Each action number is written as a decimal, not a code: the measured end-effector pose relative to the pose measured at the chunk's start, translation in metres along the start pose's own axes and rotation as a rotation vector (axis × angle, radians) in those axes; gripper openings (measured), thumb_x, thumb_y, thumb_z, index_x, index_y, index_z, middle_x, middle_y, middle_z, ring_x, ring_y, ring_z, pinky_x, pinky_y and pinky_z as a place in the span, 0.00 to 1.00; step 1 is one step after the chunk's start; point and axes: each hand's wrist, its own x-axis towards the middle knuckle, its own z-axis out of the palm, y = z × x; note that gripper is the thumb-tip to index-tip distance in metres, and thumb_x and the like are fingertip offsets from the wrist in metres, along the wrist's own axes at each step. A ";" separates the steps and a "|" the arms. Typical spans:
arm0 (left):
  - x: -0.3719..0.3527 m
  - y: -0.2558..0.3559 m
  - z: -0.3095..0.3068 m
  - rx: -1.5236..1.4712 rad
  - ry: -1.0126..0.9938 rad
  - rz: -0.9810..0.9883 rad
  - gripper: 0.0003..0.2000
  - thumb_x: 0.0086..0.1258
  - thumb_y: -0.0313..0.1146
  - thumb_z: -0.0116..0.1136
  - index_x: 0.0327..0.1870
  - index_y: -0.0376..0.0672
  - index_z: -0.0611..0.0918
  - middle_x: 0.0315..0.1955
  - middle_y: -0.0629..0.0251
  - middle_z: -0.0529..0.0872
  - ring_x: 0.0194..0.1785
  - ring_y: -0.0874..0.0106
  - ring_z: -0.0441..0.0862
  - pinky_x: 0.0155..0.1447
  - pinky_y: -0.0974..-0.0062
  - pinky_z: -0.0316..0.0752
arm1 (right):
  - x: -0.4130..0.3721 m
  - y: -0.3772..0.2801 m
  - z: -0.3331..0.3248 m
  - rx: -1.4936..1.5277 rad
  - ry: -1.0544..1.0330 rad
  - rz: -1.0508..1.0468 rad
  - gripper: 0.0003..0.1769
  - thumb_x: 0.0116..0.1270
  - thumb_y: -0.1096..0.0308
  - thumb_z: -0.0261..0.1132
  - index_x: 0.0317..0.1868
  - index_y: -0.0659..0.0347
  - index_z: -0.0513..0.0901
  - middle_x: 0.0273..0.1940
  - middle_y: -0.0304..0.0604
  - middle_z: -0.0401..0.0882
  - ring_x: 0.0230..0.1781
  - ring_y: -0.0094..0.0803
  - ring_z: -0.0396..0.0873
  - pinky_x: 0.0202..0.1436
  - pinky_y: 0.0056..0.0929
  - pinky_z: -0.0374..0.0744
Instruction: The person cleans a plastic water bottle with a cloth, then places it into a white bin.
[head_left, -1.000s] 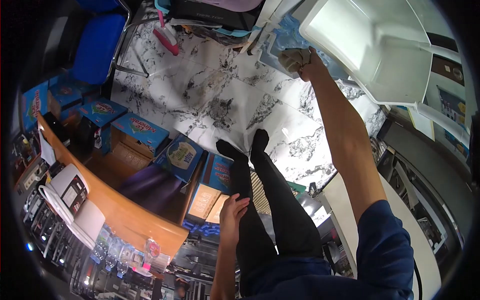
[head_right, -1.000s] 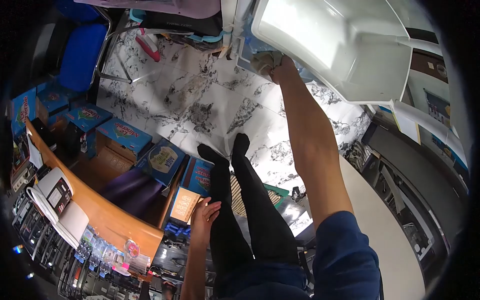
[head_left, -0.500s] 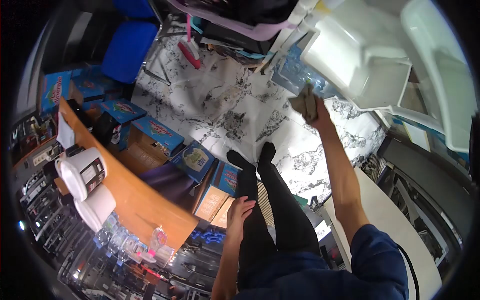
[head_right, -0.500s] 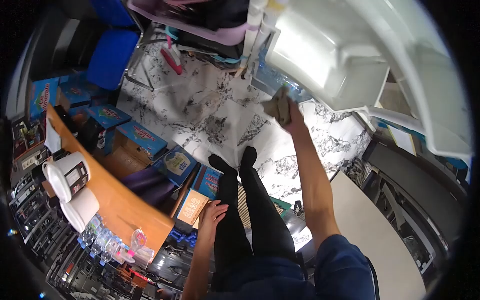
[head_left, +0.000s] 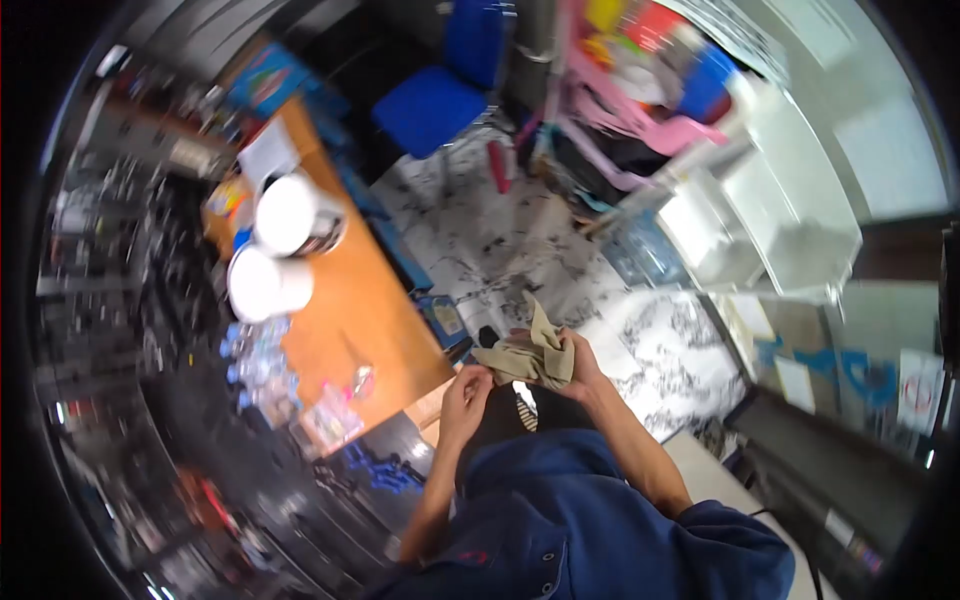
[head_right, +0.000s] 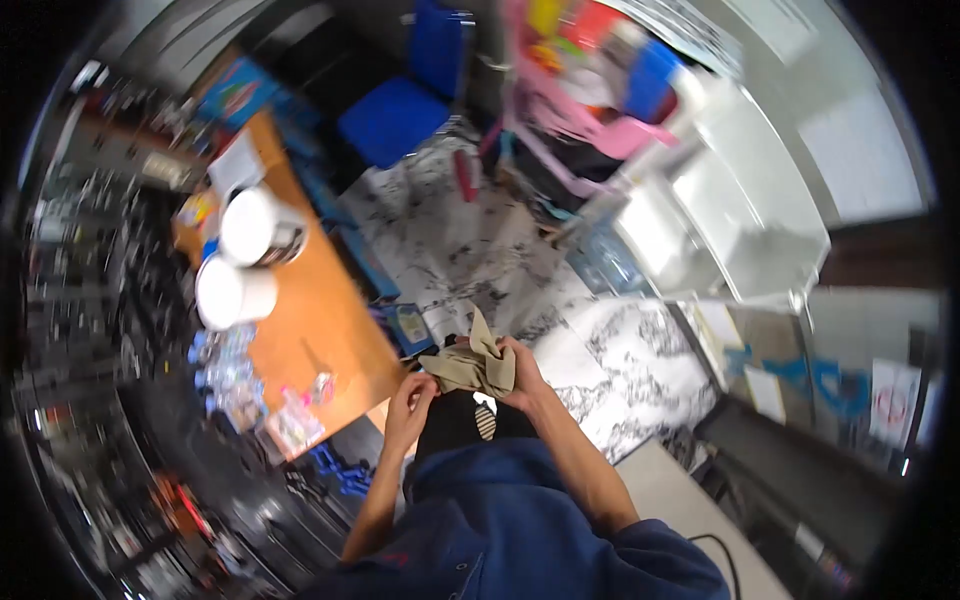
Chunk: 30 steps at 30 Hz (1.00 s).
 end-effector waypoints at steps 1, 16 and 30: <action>-0.003 0.009 -0.014 0.017 0.070 0.054 0.10 0.85 0.35 0.61 0.53 0.37 0.85 0.43 0.62 0.92 0.48 0.73 0.90 0.56 0.73 0.82 | 0.010 0.007 0.021 -0.075 0.002 0.018 0.38 0.71 0.54 0.55 0.76 0.70 0.73 0.73 0.62 0.76 0.71 0.54 0.79 0.74 0.61 0.78; 0.029 -0.030 -0.389 0.249 1.038 0.130 0.06 0.73 0.24 0.65 0.48 0.36 0.87 0.39 0.55 0.91 0.37 0.67 0.90 0.43 0.71 0.83 | 0.131 0.102 0.195 -0.350 -0.136 0.104 0.46 0.75 0.40 0.61 0.82 0.65 0.66 0.75 0.57 0.72 0.75 0.55 0.74 0.70 0.65 0.80; 0.117 -0.124 -0.554 0.824 0.841 -0.076 0.25 0.69 0.45 0.73 0.60 0.44 0.77 0.47 0.41 0.91 0.54 0.38 0.88 0.57 0.46 0.82 | 0.124 0.110 0.208 -0.447 0.011 0.036 0.42 0.80 0.48 0.65 0.82 0.68 0.66 0.75 0.56 0.74 0.74 0.48 0.76 0.78 0.45 0.76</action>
